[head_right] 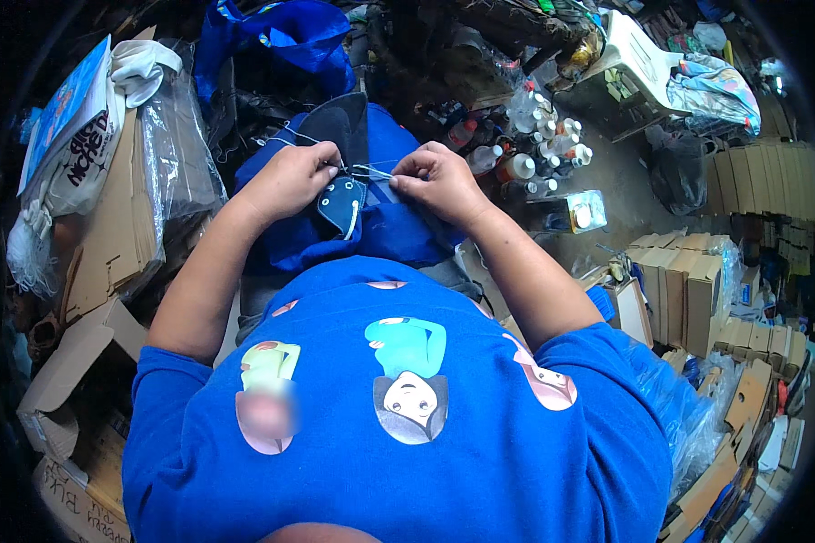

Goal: Sewing or stitching a blue shoe upper using a needle and thread.

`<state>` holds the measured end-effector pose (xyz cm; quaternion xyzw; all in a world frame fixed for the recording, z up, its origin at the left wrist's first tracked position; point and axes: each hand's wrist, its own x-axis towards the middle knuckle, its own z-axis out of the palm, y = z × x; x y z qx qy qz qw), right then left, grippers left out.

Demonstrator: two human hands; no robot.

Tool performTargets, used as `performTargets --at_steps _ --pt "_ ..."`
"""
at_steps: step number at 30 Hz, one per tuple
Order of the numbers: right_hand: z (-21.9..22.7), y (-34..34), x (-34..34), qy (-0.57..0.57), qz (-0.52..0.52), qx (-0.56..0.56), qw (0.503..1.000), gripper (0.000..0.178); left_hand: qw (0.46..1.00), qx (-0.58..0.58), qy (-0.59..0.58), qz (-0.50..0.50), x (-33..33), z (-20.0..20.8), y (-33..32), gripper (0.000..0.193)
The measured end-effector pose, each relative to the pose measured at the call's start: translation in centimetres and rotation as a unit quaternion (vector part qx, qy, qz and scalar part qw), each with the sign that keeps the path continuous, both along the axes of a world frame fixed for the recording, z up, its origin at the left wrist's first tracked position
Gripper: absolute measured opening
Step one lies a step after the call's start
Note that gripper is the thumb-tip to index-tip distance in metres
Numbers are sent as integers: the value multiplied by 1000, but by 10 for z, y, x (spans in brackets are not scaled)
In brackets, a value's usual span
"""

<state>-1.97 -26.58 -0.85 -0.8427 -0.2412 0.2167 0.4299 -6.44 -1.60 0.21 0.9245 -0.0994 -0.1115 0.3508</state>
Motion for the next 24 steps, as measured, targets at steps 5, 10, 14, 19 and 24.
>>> performTargets --at_steps 5,10,14,19,24 --pt "8 -9 1 134 -31 68 988 12 998 47 23 32 1 18 -13 35" --pt "27 4 30 -16 -46 58 997 14 991 124 5 53 4 19 -24 41" --pt "3 -3 53 -109 -85 -9 990 16 990 122 -4 76 8 12 -27 38" --pt "41 30 17 -367 170 -163 900 13 993 89 -35 70 1 2 -16 28" --pt "31 56 13 -387 263 -255 846 9 995 34 -75 -49 0 1 2 7"
